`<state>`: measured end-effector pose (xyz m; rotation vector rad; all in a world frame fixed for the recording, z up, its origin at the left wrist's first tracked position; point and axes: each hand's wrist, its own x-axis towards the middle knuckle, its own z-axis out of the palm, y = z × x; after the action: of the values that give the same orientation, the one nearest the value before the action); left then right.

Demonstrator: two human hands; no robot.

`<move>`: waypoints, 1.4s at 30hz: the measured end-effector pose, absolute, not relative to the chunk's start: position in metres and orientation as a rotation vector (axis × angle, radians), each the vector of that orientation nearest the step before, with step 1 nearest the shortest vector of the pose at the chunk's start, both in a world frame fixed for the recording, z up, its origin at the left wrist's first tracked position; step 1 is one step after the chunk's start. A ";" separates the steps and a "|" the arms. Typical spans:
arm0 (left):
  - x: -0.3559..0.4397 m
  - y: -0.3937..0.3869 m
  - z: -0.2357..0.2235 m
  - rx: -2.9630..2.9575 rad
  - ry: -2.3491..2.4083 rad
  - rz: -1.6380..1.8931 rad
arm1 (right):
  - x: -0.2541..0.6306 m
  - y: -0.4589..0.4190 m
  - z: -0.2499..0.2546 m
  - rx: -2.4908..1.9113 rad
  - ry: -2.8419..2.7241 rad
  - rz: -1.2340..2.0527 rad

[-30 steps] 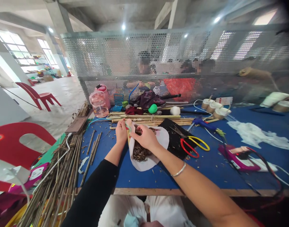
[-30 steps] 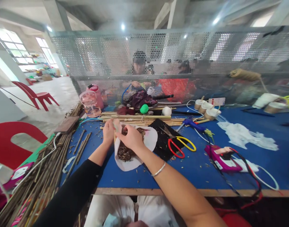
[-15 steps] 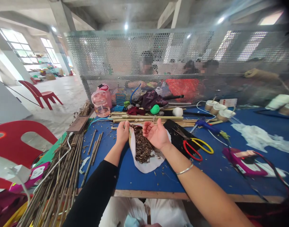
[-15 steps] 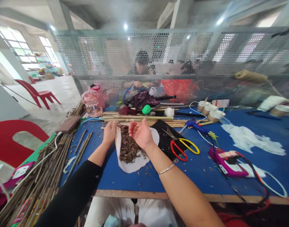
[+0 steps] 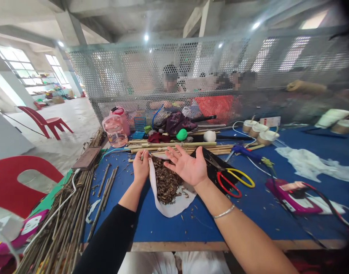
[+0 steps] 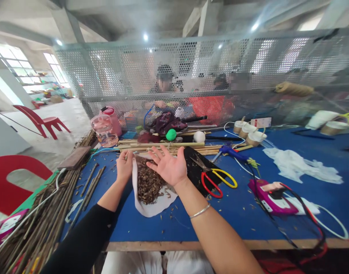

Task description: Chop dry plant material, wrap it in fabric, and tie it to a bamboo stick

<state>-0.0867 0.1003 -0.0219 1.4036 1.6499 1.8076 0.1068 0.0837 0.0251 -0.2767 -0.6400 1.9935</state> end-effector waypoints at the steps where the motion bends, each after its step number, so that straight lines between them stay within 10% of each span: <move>1: -0.087 0.100 -0.022 1.403 1.649 1.805 | 0.107 0.084 0.026 -0.276 -0.614 1.994; 13: -0.087 0.100 -0.021 1.361 1.643 1.830 | 0.107 0.093 0.017 -0.351 -0.663 1.879; 27: -0.085 0.101 -0.024 1.281 1.509 1.799 | 0.070 0.085 0.000 -0.775 -2.091 0.516; 42: -0.088 0.105 -0.018 1.078 1.687 1.782 | 0.053 0.084 0.006 -0.966 -2.645 0.439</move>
<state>-0.0882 0.1054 -0.0180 1.0783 1.6872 1.7816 0.0531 0.0836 0.0059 -0.9656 -2.6453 0.4389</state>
